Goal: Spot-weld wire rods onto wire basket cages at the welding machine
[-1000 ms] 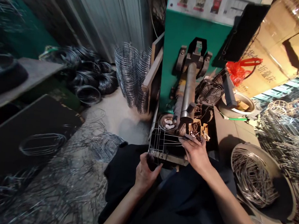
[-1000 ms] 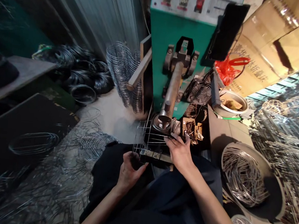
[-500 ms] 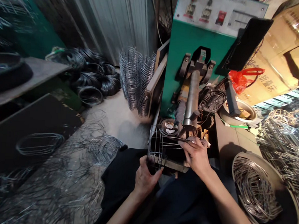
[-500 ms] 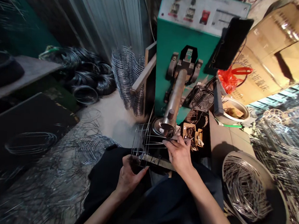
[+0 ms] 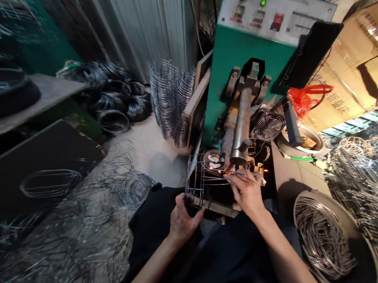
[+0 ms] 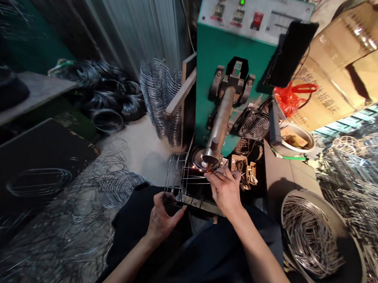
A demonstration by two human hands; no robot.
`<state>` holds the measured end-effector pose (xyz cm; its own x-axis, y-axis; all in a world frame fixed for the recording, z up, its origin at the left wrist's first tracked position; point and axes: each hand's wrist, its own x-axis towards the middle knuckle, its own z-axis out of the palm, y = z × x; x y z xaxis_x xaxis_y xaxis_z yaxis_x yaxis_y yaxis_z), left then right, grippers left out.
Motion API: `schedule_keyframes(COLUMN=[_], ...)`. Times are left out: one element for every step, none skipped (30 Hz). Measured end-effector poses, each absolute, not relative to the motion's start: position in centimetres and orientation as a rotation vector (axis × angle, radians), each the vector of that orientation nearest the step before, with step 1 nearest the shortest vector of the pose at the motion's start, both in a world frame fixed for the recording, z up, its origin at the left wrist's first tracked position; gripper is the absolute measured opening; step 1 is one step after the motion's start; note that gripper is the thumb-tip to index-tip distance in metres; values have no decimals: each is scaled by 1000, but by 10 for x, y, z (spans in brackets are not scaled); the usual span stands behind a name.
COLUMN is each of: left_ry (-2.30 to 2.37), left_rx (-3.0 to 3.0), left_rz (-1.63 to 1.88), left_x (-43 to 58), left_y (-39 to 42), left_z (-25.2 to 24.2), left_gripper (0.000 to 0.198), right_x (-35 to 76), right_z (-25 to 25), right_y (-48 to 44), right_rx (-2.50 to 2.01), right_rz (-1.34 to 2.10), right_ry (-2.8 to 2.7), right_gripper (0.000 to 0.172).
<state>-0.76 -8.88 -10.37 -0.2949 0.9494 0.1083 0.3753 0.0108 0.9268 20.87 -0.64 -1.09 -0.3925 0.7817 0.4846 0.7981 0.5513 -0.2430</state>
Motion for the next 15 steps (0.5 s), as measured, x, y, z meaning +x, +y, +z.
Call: schedule_keyframes(left_ry=[1714,1715,1716,1714,1713,1711,1712,1719,1726,1730,1729,1725,1722,1717,1712], left_rx=[1374,1387,1401,1417,1434,1456,1480,1501,1521,1539,1556,1571,1585,1597,1607], left_rz=[1278,1274,1263,1249,1234,1218,1204,1199,1201,1208,1218,1229,1242,1257,1273], left_x=[-8,-9,-10,-12,-14,-16,-18,-20,-22,-23,-24,-25,-24,-23,-22], left_y=[-88,-87,-85,-83,-80,-76,-72,-68,-64,-60,-57,-55,-53,-53,-53], left_z=[-103,-103,-102,-100,-98,-96,-95,-94,-93,-94,-96,-99,-103,-107,-110], left_gripper=[53,52,52,51,51,51,51,51,50,50,49,50,52,57,61], right_x=[209,210,211,213,214,215,216,217,217,216,216,216,216,217,219], right_z=[-11,-11,-12,-11,-11,-11,-10,-10,-10,-9,-9,-9,-9,-8,-8], right_y=[-7,-7,-6,-5,-3,-1,2,4,7,8,10,10,10,9,6], right_rx=[-1311,-1364,-1413,-1451,-1473,-1480,-1479,-1479,-1479,-1479,-1473,-1461,-1445,-1431,-1424], right_rz=[-69,-105,-139,-163,-172,-168,-160,-154,-152,-151,-148,-139,-123,-105,-86], right_ry=[-2220,-2203,-2186,-2172,-2160,-2153,-2148,-2147,-2145,-2145,-2140,-2133,-2125,-2115,-2102], right_gripper=[18,17,17,19,21,21,21,21,22,22,23,23,22,21,21])
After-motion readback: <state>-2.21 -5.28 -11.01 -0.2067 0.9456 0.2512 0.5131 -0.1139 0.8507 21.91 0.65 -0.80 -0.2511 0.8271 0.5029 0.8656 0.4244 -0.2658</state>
